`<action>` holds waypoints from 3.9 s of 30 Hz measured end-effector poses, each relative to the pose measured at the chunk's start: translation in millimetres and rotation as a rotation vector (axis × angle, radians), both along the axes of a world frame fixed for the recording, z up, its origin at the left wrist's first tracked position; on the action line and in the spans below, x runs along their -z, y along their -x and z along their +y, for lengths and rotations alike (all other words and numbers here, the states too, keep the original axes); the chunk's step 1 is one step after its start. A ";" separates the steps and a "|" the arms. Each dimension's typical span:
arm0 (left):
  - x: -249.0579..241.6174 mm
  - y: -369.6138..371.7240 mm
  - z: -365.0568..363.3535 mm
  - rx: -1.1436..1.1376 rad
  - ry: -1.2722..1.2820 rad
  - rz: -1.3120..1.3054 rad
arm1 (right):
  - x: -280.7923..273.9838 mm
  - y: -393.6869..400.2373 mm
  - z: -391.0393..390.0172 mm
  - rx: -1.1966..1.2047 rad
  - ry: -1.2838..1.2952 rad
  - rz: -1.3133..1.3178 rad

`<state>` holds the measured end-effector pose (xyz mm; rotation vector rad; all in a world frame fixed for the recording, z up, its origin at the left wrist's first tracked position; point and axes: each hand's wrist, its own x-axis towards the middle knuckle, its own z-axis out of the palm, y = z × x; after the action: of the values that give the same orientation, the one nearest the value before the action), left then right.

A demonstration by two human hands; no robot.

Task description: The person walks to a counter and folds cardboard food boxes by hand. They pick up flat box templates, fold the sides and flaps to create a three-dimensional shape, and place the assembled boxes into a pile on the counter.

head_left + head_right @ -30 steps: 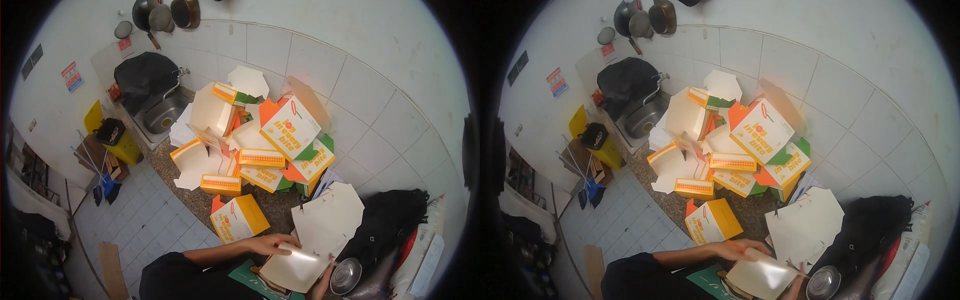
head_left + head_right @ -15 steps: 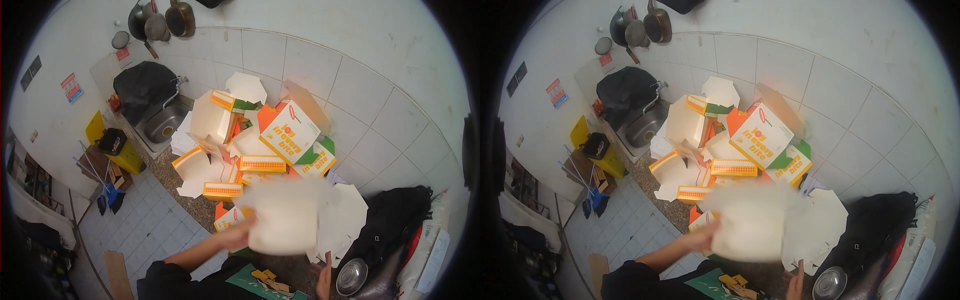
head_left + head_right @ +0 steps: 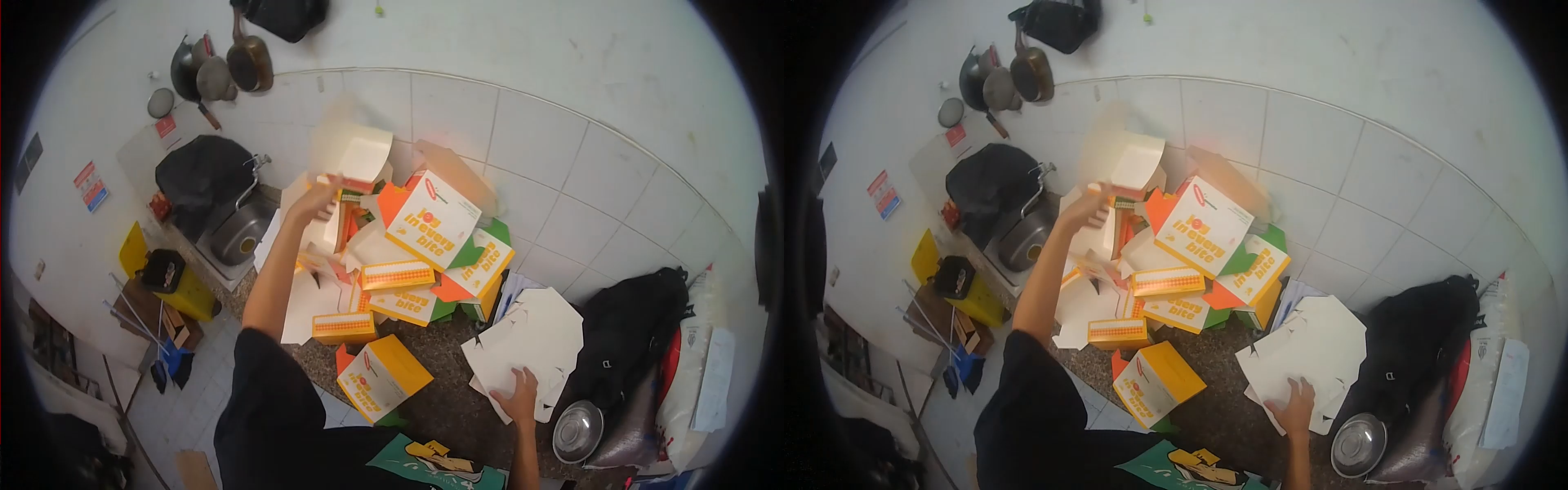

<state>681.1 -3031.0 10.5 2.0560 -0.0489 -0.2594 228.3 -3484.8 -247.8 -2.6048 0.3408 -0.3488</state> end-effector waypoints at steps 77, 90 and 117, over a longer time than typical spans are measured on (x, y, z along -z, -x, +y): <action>195.6 400.0 -181.3 1.053 0.345 1.455 | -163.6 130.6 83.7 0.102 -0.382 0.216; 108.0 374.3 -200.8 1.186 0.235 0.252 | -180.2 129.3 67.2 0.014 -0.414 0.147; 113.0 368.6 -222.6 1.085 0.094 -0.951 | -155.8 103.4 84.9 0.095 -1.168 -0.414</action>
<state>312.6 -3253.6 -102.5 1.6916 -1.7181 0.1000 124.9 -3400.0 -92.0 -1.3428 0.3655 -0.5075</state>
